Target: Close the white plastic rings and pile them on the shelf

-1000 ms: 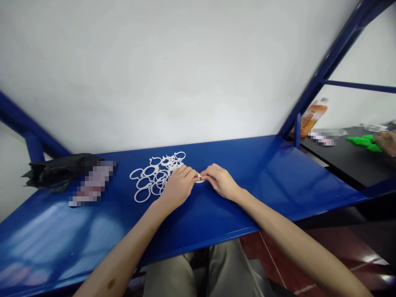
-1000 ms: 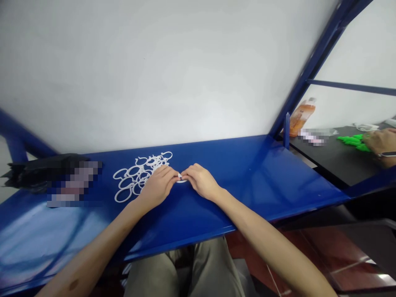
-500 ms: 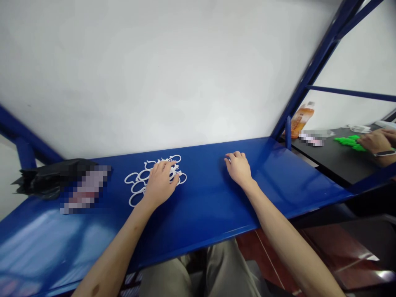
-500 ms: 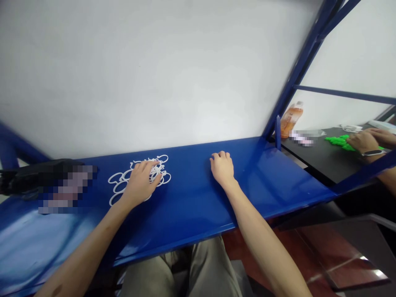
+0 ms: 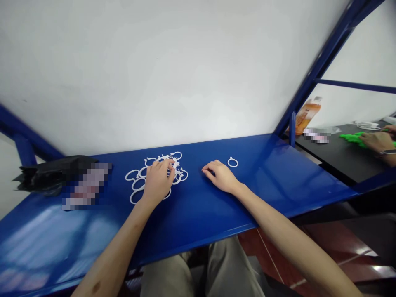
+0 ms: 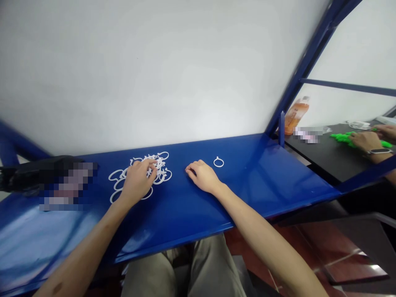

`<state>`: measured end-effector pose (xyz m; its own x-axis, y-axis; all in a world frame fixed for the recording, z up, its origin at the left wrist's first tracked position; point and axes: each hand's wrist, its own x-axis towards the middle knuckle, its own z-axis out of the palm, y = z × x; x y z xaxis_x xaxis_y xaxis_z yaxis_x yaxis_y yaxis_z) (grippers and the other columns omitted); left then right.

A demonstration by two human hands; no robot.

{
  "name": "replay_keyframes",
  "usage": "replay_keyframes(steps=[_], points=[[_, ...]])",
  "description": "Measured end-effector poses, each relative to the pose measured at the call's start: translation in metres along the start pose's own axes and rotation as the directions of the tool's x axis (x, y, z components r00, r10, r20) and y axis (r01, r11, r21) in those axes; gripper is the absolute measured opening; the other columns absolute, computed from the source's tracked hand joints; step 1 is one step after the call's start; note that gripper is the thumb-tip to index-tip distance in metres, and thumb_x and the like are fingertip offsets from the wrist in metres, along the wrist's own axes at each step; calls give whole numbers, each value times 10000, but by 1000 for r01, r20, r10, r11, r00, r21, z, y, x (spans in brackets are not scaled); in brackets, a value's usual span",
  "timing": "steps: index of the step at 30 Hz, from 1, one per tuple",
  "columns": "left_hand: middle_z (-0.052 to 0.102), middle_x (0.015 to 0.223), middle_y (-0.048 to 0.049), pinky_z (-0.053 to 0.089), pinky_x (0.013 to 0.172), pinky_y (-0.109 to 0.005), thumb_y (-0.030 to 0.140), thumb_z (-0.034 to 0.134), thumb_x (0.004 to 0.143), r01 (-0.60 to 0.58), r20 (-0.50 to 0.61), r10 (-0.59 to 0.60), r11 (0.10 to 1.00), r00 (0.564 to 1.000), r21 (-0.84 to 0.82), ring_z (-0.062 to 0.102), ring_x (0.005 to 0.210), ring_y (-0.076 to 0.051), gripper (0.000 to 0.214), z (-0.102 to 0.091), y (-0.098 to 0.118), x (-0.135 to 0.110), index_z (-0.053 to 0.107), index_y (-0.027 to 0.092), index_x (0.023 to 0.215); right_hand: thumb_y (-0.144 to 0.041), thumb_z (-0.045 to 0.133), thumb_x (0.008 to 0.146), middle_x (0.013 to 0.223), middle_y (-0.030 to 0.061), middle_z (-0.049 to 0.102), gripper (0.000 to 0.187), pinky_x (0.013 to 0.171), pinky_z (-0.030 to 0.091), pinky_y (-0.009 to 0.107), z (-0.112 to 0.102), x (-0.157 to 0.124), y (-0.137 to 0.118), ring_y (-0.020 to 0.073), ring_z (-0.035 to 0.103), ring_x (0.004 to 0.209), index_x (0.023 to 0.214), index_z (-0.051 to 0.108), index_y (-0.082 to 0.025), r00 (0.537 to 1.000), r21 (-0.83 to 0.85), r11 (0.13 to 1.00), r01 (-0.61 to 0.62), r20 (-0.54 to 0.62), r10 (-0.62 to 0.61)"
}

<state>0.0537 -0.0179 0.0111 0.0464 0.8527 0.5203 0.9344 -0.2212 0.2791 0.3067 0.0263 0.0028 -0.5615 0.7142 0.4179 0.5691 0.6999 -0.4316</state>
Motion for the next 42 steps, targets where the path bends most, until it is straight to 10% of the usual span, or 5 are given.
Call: replay_keyframes(steps=[6, 13, 25, 34, 42], points=[[666, 890, -31, 468, 832, -356, 231, 586, 901, -176, -172, 145, 967, 974, -185, 600, 896, -213, 38, -3, 23, -3, 570, 217, 933, -310, 558, 981, 933, 33, 723, 175, 767, 470, 291, -3, 0, -18, 155, 610, 792, 979, 692, -199, 999, 259, 966, -24, -20, 30], [649, 882, -20, 487, 803, -326, 240, 563, 940, -346, -80, 337, 903, 938, -254, 591, 866, -186, 26, 7, 37, -12, 569, 217, 930, -410, 582, 947, 805, -1, 673, 245, 649, 446, 244, 6, 1, -34, 126, 573, 690, 915, 657, -179, 989, 521, 841, -146, 58, 135], [699, 1060, -68, 451, 956, -405, 312, 434, 1012, -234, -24, 234, 950, 972, -207, 594, 1015, -232, 228, 5, 36, -9, 625, 215, 1090, -311, 577, 949, 823, 8, 673, 148, 677, 450, 254, -2, 0, -31, 131, 588, 709, 903, 646, -189, 999, 391, 920, -35, -13, 44], [681, 1021, -56, 479, 861, -357, 367, 366, 1031, -75, 82, 115, 918, 990, -389, 607, 951, -206, 299, 0, 41, -9, 629, 227, 1038, -363, 642, 921, 873, 21, 717, 184, 701, 498, 270, -1, 1, -30, 142, 632, 731, 984, 676, -194, 987, 616, 780, -105, -28, 155], [689, 915, -31, 485, 834, -355, 304, 454, 991, -116, 40, 142, 914, 989, -389, 600, 890, -200, 202, 0, 42, -11, 632, 233, 927, -318, 582, 964, 911, 41, 727, 156, 776, 500, 304, -3, -3, -31, 177, 650, 820, 909, 679, -208, 998, 411, 911, 6, -66, 23]])
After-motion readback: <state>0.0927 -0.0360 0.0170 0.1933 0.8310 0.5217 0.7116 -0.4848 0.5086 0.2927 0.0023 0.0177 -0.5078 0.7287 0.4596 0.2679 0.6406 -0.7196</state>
